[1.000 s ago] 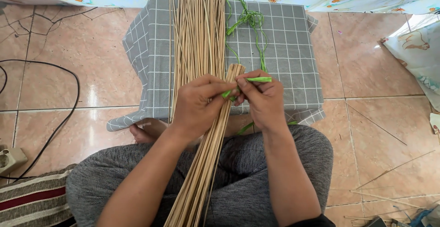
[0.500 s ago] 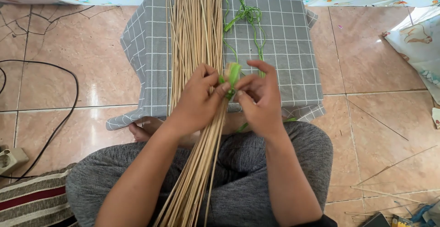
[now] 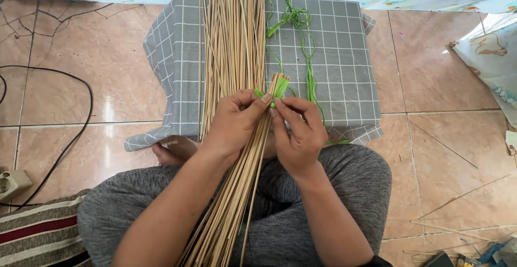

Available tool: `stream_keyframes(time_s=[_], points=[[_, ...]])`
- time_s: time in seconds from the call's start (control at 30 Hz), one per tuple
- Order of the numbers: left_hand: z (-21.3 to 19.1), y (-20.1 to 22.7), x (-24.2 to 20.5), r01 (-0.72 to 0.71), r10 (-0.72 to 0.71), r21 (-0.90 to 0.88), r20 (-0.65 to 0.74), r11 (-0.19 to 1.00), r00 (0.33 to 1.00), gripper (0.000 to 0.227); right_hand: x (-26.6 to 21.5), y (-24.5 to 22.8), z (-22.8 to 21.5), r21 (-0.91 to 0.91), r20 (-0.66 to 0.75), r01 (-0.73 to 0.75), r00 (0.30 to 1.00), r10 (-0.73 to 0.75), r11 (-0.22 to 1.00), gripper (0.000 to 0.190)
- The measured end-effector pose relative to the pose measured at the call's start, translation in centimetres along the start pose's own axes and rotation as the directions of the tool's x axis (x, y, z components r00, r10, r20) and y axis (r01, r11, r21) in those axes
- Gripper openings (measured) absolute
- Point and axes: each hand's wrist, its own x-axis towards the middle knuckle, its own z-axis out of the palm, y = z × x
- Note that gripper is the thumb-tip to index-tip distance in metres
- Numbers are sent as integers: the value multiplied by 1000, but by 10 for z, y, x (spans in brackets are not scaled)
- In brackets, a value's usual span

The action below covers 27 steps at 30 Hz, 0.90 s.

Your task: Sorting and bundling thin bamboo sticks using green plastic ties while sitting on the floor.

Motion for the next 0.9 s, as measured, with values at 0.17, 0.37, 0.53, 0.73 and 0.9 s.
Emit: stream_keyframes(time_s=[0.17, 0.37, 0.53, 0.73, 0.9], points=[[10, 22, -12, -177, 190, 211, -40, 961, 981, 21, 7, -8, -5, -38, 47, 0, 999, 1, 999, 6], [10, 28, -19, -307, 332, 329, -20, 893, 943, 18, 19, -12, -25, 166, 371, -315, 898, 237, 934, 34], [5, 38, -16, -469, 507, 337, -28, 816, 862, 16, 15, -5, -45, 109, 471, -398, 828, 305, 911, 36], [3, 31, -14, -570, 608, 339, -6, 748, 794, 14, 21, -17, -59, -9, 581, -169, 801, 143, 986, 31], [2, 29, -11, -596, 653, 374, -35, 710, 756, 15, 21, -25, -58, -1, 613, -55, 789, 44, 998, 27]])
